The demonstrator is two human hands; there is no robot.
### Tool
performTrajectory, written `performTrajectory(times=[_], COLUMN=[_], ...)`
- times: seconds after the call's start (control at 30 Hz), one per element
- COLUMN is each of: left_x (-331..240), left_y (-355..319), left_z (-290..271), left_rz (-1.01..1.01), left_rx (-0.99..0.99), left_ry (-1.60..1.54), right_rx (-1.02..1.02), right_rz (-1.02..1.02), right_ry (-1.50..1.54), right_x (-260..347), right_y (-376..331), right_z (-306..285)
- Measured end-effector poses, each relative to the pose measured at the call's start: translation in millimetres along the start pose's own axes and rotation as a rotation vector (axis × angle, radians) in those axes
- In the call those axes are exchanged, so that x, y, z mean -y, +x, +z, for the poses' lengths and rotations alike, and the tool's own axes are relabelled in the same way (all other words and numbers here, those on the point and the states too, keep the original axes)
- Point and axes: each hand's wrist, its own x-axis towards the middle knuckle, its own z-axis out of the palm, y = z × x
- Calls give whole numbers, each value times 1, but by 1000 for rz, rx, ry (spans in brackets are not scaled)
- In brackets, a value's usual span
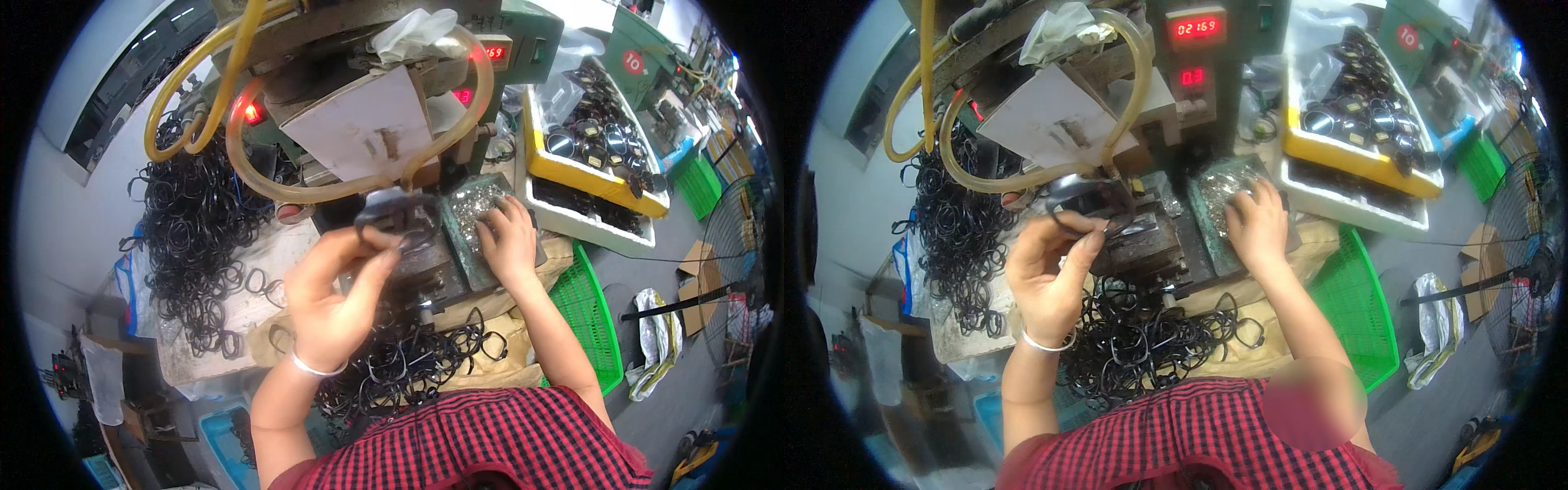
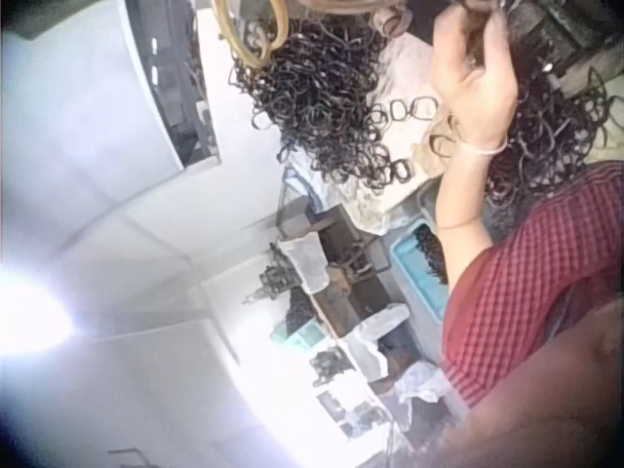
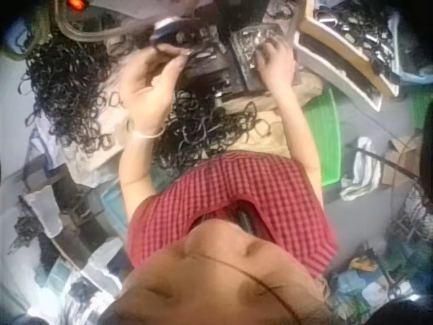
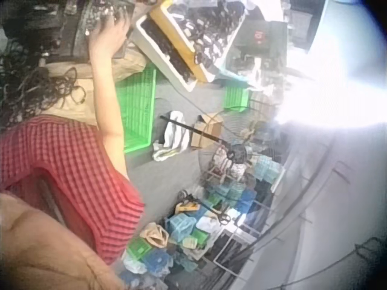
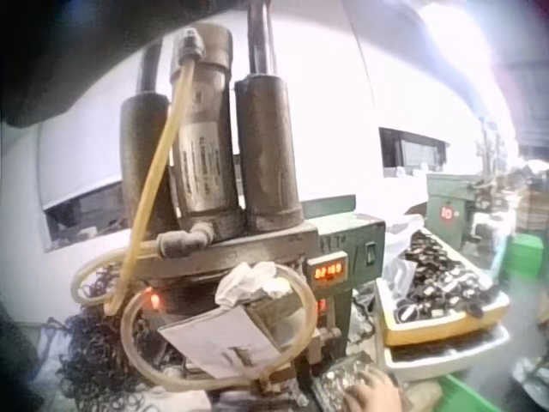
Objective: The person repeatedly picks black coiled springs and small metal pins from piles on the workbench, inserts them into a press machine, and operates the press to assemble the parts. The person then removes the assembled units and places them into a green basket.
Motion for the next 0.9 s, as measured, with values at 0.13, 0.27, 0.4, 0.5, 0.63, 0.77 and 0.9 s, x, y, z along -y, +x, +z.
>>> performTrajectory(times=[0.13, 0.27, 0.4, 0.5, 0.63, 0.77, 0.9], left_x=[7, 6, 14, 7, 17, 43, 14], left_y=[8, 12, 13, 7, -21, -81, -95], left_z=[8, 15, 13, 12, -42, -85, -135], left_rz=[-6, -9, 109, 25, -217, -88, -256], left_rx=[13, -25, -13, -22, 112, 791, 1150], left_ry=[1, 23, 109, 34, 152, 732, 891], right_rx=[-47, 48, 135, 99, -189, -79, 14], right_rz=[97, 139, -469, -369, -136, 175, 156], right_ry=[242, 103, 26, -46, 165, 481, 482], right_x=[-5, 2, 7, -5, -12, -20, -10], right_y=[6, 2, 16, 22, 10, -6, -4], right_z=[-5, -1, 7, 21, 4, 2, 7])
